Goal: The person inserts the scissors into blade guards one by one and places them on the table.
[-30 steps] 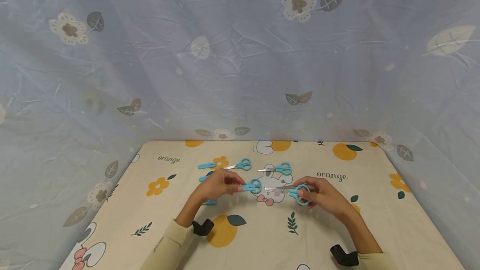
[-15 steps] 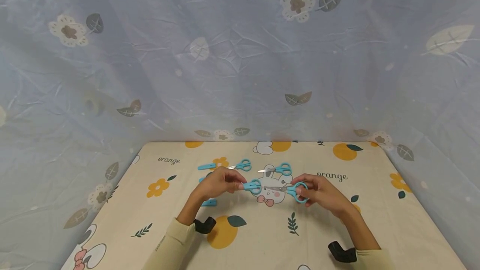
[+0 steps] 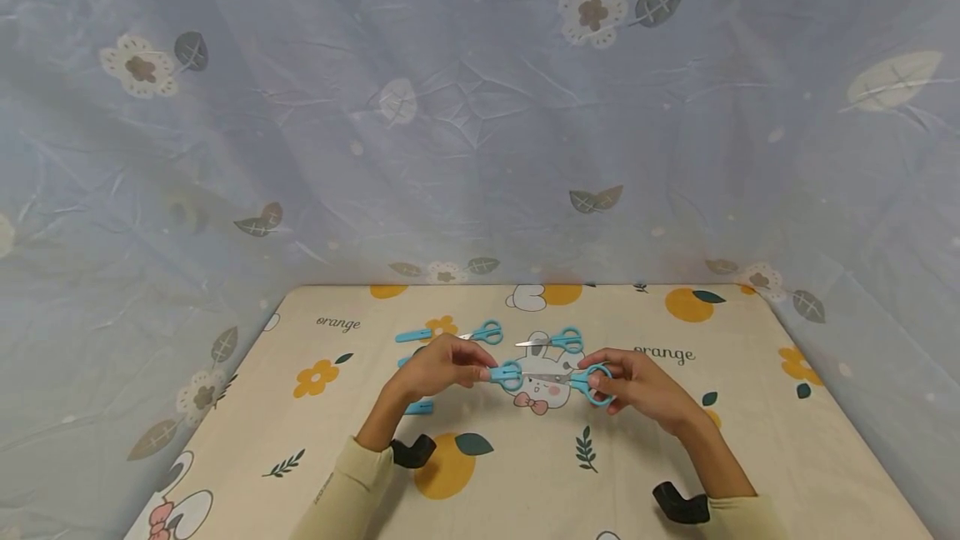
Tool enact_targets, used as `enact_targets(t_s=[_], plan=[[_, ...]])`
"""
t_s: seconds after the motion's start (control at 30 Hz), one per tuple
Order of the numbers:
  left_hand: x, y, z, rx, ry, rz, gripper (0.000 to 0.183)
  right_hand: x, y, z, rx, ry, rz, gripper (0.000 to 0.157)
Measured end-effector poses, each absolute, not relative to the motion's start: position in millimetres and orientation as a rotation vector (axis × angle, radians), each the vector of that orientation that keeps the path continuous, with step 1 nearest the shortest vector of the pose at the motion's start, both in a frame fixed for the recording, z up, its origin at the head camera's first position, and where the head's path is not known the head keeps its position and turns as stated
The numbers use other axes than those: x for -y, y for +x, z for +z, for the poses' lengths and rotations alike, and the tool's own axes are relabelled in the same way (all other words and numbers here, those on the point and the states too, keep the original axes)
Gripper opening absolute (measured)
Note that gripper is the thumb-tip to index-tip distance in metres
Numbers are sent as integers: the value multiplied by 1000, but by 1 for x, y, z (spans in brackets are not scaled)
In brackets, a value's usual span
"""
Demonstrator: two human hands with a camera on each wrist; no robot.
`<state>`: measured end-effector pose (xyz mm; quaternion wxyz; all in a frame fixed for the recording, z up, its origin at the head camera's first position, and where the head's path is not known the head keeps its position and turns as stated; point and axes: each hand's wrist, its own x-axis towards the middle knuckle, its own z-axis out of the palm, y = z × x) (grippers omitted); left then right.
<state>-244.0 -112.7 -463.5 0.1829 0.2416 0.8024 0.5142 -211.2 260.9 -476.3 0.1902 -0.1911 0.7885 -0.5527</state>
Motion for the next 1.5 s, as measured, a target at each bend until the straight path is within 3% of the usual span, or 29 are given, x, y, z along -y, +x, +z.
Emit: enact_targets(t_s=[1.5], plan=[[107, -244, -467, -2253, 669, 1443, 15, -258, -215, -485, -2098, -575, -1632, 46]])
